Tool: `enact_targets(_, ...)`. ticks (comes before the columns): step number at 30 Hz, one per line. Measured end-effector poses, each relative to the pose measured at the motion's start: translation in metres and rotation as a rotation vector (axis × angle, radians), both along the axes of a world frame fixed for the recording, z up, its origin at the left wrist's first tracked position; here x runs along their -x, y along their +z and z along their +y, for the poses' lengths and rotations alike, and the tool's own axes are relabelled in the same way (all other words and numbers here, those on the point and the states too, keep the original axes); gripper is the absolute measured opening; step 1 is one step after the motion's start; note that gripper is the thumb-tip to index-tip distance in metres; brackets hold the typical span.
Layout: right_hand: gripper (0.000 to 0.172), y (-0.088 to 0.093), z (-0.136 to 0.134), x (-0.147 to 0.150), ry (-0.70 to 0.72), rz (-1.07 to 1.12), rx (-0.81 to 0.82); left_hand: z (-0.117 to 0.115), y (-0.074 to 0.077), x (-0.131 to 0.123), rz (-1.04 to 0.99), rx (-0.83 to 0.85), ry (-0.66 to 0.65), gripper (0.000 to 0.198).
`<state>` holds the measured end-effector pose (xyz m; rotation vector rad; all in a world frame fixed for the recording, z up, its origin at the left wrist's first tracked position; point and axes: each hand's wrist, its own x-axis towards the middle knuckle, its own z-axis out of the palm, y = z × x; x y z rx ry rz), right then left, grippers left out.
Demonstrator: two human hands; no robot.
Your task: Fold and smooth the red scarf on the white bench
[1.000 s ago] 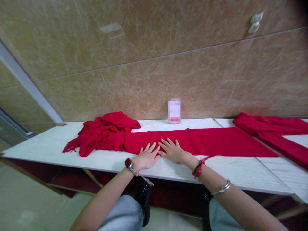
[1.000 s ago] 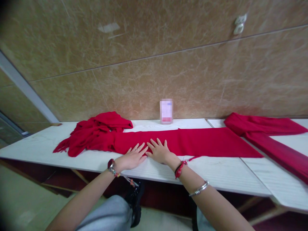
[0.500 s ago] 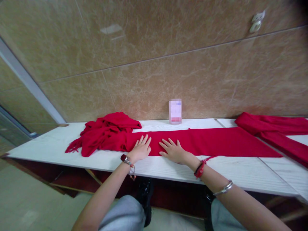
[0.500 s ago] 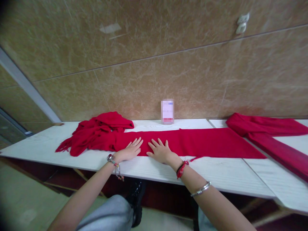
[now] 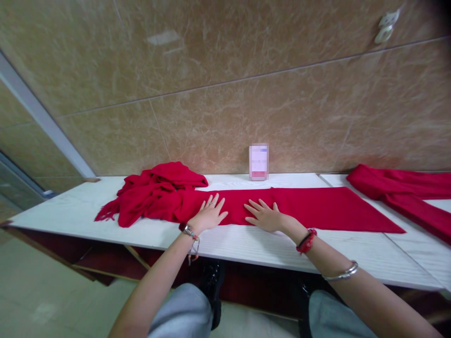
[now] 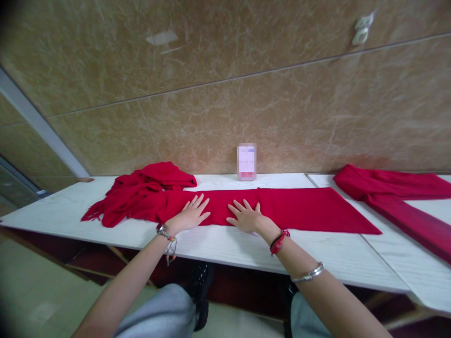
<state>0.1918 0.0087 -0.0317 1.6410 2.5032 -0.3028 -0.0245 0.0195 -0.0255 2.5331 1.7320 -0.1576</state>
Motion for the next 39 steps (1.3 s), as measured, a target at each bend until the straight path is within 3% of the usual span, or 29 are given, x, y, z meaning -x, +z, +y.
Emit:
enact_targets(5, 0.057, -0.005, 0.013, -0.022, -0.131, 0.005, -0.109, 0.002, -0.002, -0.014, -0.066, 0.105, -0.081, 0.066)
enact_targets(12, 0.041, -0.015, 0.025, -0.092, -0.111, -0.092, -0.075, 0.003, 0.001, 0.004, -0.071, 0.193, -0.08, 0.077)
enact_targets(16, 0.041, -0.017, 0.028, -0.106, -0.207, -0.113, -0.095, 0.002, 0.004, -0.005, -0.041, 0.185, -0.023, 0.077)
enact_targets(19, 0.047, -0.011, 0.03, -0.092, -0.294, -0.042, -0.179, 0.003, 0.004, -0.02, -0.059, 0.065, -0.072, 0.066)
enact_targets(22, 0.056, -0.003, 0.031, -0.057, -0.226, 0.046, -0.221, 0.008, 0.0, -0.033, -0.087, -0.02, -0.107, 0.061)
enact_targets(28, 0.066, -0.003, 0.022, 0.012, -0.006, 0.1, -0.06, 0.016, -0.004, -0.025, -0.04, 0.14, -0.018, 0.068)
enact_targets(34, 0.08, -0.008, 0.014, 0.015, 0.014, 0.079, 0.033, 0.011, 0.0, 0.012, -0.024, 0.178, -0.026, 0.071)
enact_targets(39, 0.088, 0.001, 0.012, 0.013, -0.001, 0.05, 0.077, 0.009, -0.002, 0.023, -0.047, 0.2, -0.069, 0.078)
